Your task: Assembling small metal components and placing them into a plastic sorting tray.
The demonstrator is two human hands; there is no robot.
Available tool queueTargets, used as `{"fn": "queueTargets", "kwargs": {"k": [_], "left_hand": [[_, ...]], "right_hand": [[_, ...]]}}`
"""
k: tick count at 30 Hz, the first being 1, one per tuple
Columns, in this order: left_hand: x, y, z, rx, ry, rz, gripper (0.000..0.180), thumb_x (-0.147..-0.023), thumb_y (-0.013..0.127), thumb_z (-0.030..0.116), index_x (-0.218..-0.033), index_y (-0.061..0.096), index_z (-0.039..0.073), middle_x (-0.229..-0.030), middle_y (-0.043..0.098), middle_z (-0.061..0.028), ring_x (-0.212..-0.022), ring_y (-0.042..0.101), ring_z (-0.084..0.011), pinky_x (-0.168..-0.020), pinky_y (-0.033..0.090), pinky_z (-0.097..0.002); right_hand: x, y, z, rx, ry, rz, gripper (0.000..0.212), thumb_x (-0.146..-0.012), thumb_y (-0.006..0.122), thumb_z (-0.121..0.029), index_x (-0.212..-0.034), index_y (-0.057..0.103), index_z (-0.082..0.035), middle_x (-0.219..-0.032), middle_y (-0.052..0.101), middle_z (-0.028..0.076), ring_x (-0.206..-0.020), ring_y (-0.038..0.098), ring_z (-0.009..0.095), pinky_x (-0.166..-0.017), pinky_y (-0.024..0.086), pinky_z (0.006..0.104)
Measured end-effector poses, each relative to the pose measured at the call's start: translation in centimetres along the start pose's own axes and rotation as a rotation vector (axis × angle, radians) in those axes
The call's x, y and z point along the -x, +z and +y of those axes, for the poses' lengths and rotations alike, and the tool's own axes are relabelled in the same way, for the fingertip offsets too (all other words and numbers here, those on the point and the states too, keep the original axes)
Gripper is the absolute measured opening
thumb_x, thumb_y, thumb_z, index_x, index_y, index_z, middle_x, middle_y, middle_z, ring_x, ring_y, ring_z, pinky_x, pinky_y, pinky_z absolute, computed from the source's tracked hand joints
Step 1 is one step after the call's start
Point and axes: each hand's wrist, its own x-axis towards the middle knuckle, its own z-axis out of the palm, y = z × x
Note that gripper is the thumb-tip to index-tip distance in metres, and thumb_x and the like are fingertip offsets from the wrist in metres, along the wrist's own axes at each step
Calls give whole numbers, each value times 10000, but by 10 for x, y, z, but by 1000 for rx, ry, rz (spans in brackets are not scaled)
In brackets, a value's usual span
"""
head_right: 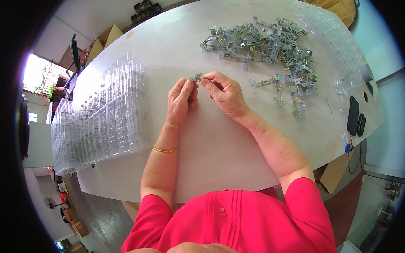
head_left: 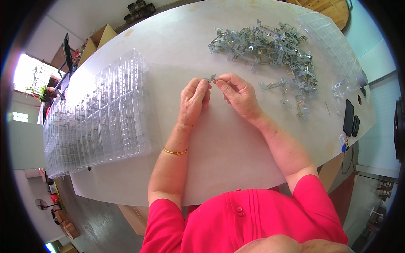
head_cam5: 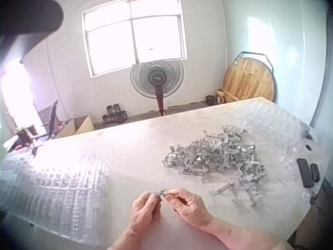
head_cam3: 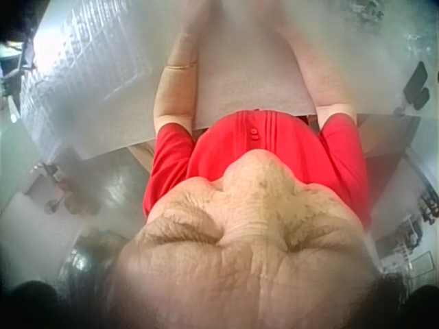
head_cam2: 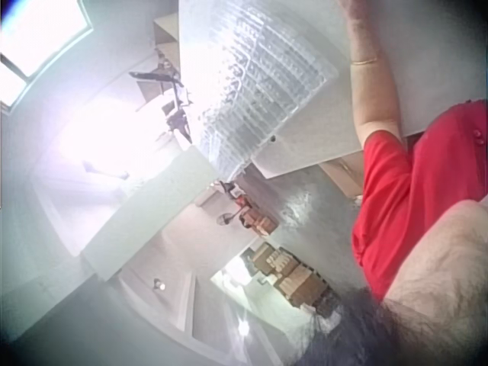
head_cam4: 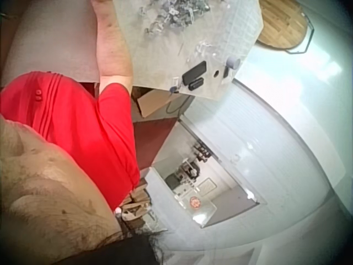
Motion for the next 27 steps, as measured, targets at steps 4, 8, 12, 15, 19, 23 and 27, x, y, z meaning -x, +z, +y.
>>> {"fn": "queueTargets", "kwargs": {"k": [4,8,12,15,19,23,27], "left_hand": [[1,1,4,-101,-9,18,354,-1048,545,334,-861,593,37,-636,505,19,-554,435,-72,-519,375,-250],[0,0,-1,-189,71,57,342,-1043,560,313,-849,589,34,-638,498,16,-581,437,-73,-532,376,-258],[0,2,-3,-240,105,90,298,-1027,587,256,-835,582,27,-641,494,-8,-599,445,-84,-549,397,-280],[-2,3,-7,-367,197,102,275,-1010,612,216,-824,557,21,-638,493,-59,-581,463,-133,-551,416,-314],[2,10,-3,-561,368,79,255,-989,637,177,-828,521,16,-654,522,-146,-564,510,-277,-554,442,-384],[2,10,-7,-630,413,58,231,-987,635,169,-842,530,23,-669,563,-164,-585,527,-340,-564,456,-410],[4,11,-7,-677,429,47,228,-986,632,188,-854,547,23,-673,555,-170,-587,532,-343,-566,462,-413]], "right_hand": [[0,-1,0,11,1,9,128,-989,674,-191,-1010,685,-66,-713,587,-41,-628,491,40,-558,415,223],[0,0,2,52,-23,31,119,-989,672,-179,-997,682,-60,-713,587,-43,-627,482,39,-562,414,225],[-1,-1,5,122,-72,37,120,-982,680,-172,-1003,668,-54,-701,580,-37,-620,473,38,-559,408,228],[-1,-1,7,194,-113,74,124,-978,682,-162,-1013,649,-48,-691,575,-22,-616,472,37,-555,404,231],[1,2,3,103,-118,55,123,-976,679,-152,-1012,636,-42,-675,562,-9,-606,483,44,-549,414,243],[0,3,12,177,-235,71,98,-969,683,-140,-997,651,-52,-730,577,-9,-625,488,64,-565,431,261],[-3,-1,10,422,-433,135,81,-959,693,-131,-995,661,-65,-812,583,-11,-663,482,77,-596,439,263]]}}
